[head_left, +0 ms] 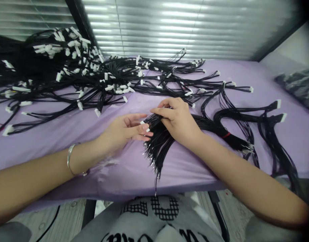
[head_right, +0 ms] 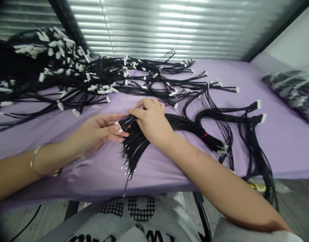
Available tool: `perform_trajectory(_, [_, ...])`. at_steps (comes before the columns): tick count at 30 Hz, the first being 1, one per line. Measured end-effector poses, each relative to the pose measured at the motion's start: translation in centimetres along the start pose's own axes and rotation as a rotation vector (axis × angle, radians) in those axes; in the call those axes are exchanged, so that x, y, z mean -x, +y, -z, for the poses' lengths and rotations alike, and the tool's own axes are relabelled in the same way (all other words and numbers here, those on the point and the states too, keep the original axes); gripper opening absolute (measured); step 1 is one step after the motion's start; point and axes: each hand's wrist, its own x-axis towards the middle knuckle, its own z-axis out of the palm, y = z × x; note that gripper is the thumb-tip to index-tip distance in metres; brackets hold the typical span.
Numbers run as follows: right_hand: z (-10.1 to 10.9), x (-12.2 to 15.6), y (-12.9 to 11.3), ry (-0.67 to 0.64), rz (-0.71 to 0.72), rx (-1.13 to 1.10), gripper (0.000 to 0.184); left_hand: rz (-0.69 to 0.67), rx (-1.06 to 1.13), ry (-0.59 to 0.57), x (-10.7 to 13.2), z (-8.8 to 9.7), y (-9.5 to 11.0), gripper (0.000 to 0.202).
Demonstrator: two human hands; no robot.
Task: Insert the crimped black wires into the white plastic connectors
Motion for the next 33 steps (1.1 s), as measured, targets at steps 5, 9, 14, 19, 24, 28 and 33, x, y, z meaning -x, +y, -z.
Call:
perform_trajectory(5, [1.6, -0.1, -0.2, -0.023, 0.099, -0.036, 0.031, 0.069, 0.217, -0.085, -0.3, 0.3, -0.3, 0.003])
perform_trajectory(9, [4.4, -0.2, -1.3, -0.179, 0.399, -0.299, 0.012, 0.038, 0.299, -0.075, -0.7, 0.6, -0.5, 0.007])
perform_trajectory(14, [4.5, 0.2, -2.3, -0.638, 0.551, -0.620, 0.011, 0.042, 0.311, -0.074, -0.8, 0.6, -0.7, 0.007])
perform_trajectory(19, [3.2, 1.1, -3.3, -0.826, 0.641, -0.518, 0.009, 0.050, 0.235, -0.068, -0.8, 0.7, -0.6, 0.001])
perform_trajectory(24, [3.4, 1.3, -3.9, -0.833, 0.576, -0.454, 0.011, 0.074, 0.202, -0.069, -0.7, 0.7, -0.3, 0.005])
perform_trajectory(28, [3.7, 1.0, -3.8, -0.638, 0.447, -0.620, 0.006, 0.067, 0.217, -0.069, -0.6, 0.4, -0.4, 0.003])
perform_trajectory(33, [3.0, 0.3, -2.7, 0.064, 0.101, -0.333, 0.012, -0.004, 0.188, -0.107, -0.7, 0.4, -0.8, 0.008])
